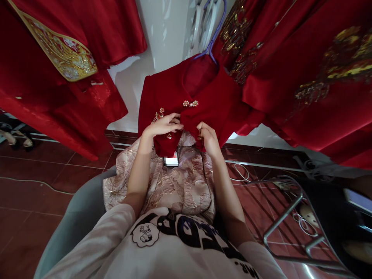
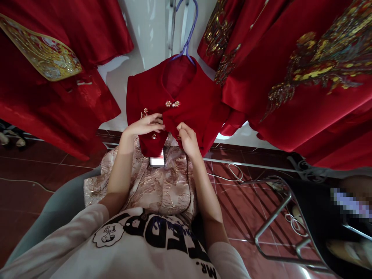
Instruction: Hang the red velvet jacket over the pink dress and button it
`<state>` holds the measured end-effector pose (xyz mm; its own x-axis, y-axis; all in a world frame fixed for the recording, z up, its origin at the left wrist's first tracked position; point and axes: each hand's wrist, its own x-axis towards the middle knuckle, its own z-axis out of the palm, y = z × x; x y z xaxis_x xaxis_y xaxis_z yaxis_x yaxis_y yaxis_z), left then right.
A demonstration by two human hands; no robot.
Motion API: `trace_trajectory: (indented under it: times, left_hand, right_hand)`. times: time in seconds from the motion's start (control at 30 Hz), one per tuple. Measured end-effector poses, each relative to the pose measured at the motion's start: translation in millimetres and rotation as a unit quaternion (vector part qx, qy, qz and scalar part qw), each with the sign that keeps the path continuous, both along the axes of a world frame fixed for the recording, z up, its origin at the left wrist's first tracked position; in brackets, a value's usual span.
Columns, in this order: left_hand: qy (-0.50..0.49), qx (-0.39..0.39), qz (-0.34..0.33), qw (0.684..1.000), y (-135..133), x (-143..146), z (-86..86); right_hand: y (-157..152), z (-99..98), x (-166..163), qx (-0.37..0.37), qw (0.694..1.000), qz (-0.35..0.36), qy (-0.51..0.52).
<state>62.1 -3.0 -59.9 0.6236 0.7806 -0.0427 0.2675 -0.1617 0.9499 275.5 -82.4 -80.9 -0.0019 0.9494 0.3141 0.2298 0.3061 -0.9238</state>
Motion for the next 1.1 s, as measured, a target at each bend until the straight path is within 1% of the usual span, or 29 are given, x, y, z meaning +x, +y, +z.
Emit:
trace_trajectory:
  times: [0.1, 0.17, 0.2, 0.23, 0.27, 0.3, 0.33, 0.37, 0.43, 0.5, 0.57, 0.67, 0.73, 0.8, 0.9, 0.97, 1.03, 1.1]
  left_hand:
    - [-0.033, 0.019, 0.033, 0.999, 1, 6, -0.2]
    - [-0.023, 0.045, 0.049, 0.998, 2, 12, 2.4]
    - [-0.01, 0.079, 0.067, 0.995, 2, 15, 4.5]
    - [0.005, 0.131, 0.097, 0.987, 3, 21, 7.0]
    - [0.021, 0.197, 0.135, 0.971, 4, 27, 10.0]
    - [0.04, 0.268, 0.172, 0.947, 6, 34, 13.2]
    - [0.062, 0.334, 0.2, 0.919, 8, 41, 16.8]
    - [0.089, 0.389, 0.212, 0.892, 10, 49, 20.6]
    - [0.15, 0.458, 0.193, 0.855, 16, 60, 28.7]
    - [0.199, 0.498, 0.153, 0.83, 23, 66, 37.0]
    - [0.227, 0.526, 0.111, 0.812, 31, 65, 45.1]
    - [0.244, 0.542, 0.04, 0.803, 45, 56, 56.0]
    - [0.244, 0.543, -0.002, 0.803, 52, 51, 61.5]
    - [0.24, 0.547, -0.031, 0.801, 55, 47, 64.5]
    - [0.237, 0.56, -0.045, 0.792, 52, 45, 63.1]
    - [0.235, 0.569, -0.042, 0.787, 48, 44, 59.4]
    - [0.234, 0.579, -0.04, 0.78, 46, 44, 55.7]
    - [0.238, 0.592, -0.04, 0.769, 47, 44, 53.4]
  right_hand:
    - [-1, 3.0, 3, 0.02, 1.0, -0.005, -0.021]
    - [-2, 5.9, 8, 0.021, 0.999, -0.007, -0.029]
    - [-2, 7.7, 11, 0.019, 0.999, -0.004, -0.03]
    - [-3, 9.8, 15, 0.019, 0.999, -0.002, -0.032]
    - [-4, 12.2, 19, 0.022, 0.999, 0.0, -0.035]
    - [-5, 14.8, 23, 0.027, 0.999, -0.002, -0.039]
    - [-7, 17.6, 28, 0.034, 0.999, -0.004, -0.042]
    - [-9, 20.4, 32, 0.042, 0.998, -0.009, -0.046]
    - [-13, 26.1, 44, 0.056, 0.997, -0.018, -0.057]
    - [-17, 30.9, 56, 0.074, 0.994, -0.036, -0.074]
    - [-19, 34.0, 69, 0.092, 0.989, -0.068, -0.09]
    - [-18, 34.0, 85, 0.095, 0.984, -0.114, -0.094]
    - [-16, 31.4, 91, 0.076, 0.986, -0.126, -0.081]
    - [-14, 27.7, 91, 0.058, 0.988, -0.133, -0.055]
    - [-10, 22.9, 83, 0.05, 0.989, -0.139, -0.017]
    - [-7, 22.8, 75, 0.062, 0.988, -0.142, -0.008]
    - [-2, 27.5, 66, 0.084, 0.986, -0.145, -0.005]
    - [7, 37.6, 56, 0.105, 0.985, -0.136, -0.001]
